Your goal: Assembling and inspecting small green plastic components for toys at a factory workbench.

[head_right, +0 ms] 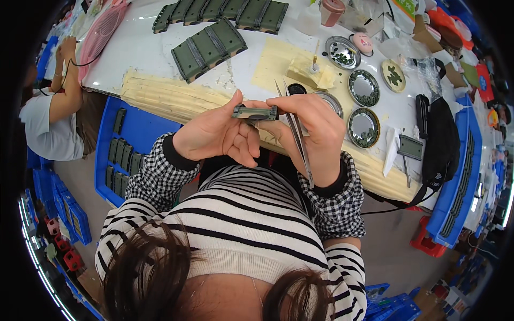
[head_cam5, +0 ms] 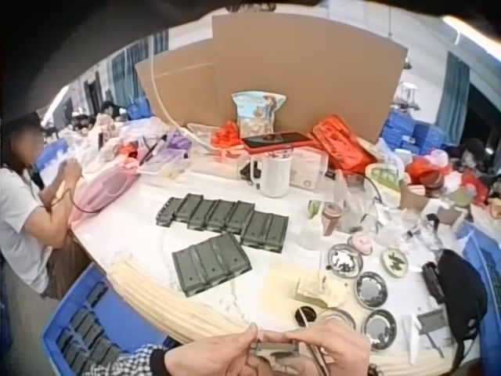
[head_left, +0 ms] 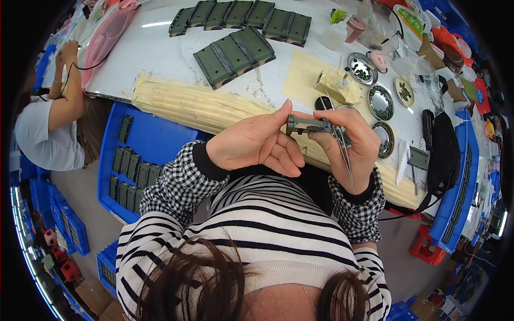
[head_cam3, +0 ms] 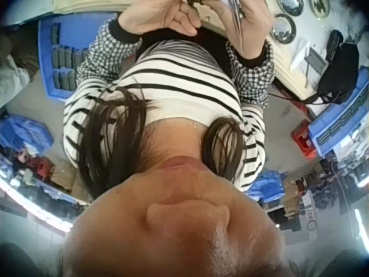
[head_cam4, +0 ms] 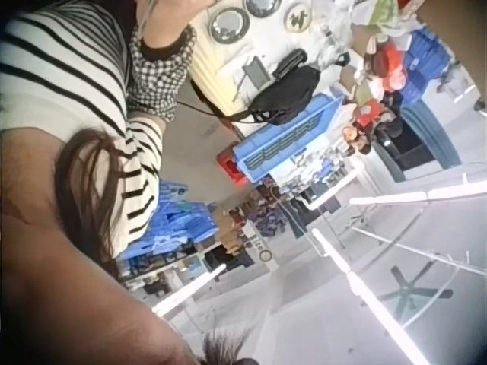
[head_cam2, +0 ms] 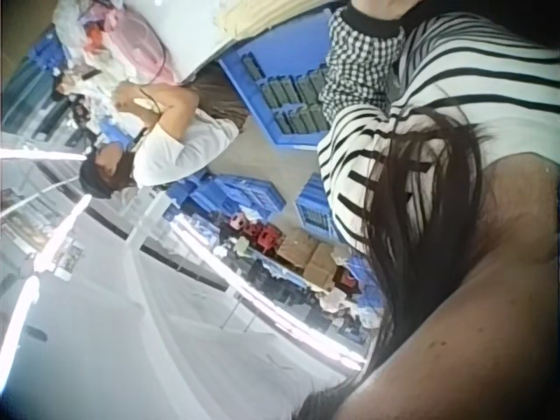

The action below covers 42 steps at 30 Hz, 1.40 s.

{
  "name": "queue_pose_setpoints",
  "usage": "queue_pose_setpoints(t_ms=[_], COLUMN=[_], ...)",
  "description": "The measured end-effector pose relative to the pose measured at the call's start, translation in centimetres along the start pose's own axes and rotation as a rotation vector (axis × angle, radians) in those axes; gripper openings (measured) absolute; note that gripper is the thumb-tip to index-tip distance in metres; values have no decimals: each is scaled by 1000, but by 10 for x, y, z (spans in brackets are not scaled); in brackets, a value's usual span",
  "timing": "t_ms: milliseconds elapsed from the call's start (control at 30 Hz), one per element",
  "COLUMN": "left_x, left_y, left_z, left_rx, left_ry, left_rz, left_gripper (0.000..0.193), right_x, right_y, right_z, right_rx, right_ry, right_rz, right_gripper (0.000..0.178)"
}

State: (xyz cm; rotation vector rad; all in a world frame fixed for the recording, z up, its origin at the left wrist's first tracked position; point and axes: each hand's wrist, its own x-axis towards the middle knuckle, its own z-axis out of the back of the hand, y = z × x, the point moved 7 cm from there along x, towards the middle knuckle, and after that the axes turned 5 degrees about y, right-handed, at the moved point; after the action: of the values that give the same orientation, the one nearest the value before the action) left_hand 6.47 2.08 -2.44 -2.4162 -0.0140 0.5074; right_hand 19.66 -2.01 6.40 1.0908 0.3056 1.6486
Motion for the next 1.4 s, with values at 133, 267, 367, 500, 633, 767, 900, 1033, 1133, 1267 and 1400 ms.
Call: queue_pose_setpoints(t_ms=[133, 267, 367, 500, 633, 767, 900, 1033, 1133, 1267, 1400], left_x=[-1, -3, -14, -36, -33, -30, -40, -46, -47, -44, -42], left_y=[1, 1, -13, -58, -59, -52, -62, -61, -61, -55, -47], left_z=[0, -1, -6, -7, -27, -23, -29, -28, -31, -32, -31], left_rx=[-56, -37, 277, 940, 1269, 1144, 1528, 1664, 1683, 1710, 1742], left_ry=[88, 24, 71, -267, -360, -388, -653, -679, -698, -739, -690], left_rz=[-19, -7, -70, -471, -1018, -1052, -1270, -1254, -1270, -1302, -1254], left_gripper=[71, 71, 64, 74, 67, 56, 52, 54, 53, 49, 43], right_x=[1, 1, -1, -4, -5, -1, -16, -25, -20, -21, -24], right_y=[-1, -5, -9, -7, -1, 1, -3, 4, 12, 10, 10], right_z=[-1, -3, -1, 7, 2, 0, 8, 16, 21, 20, 14], right_rx=[7, 24, 51, 52, 115, 92, 235, 233, 149, 226, 180], right_ry=[8, 11, 8, -35, -16, 10, -40, -72, -50, -30, -29], right_rz=[4, -11, -44, -57, -24, 68, -101, -152, -28, 31, -8], right_gripper=[28, 28, 29, 31, 33, 39, 51, 42, 20, 21, 37])
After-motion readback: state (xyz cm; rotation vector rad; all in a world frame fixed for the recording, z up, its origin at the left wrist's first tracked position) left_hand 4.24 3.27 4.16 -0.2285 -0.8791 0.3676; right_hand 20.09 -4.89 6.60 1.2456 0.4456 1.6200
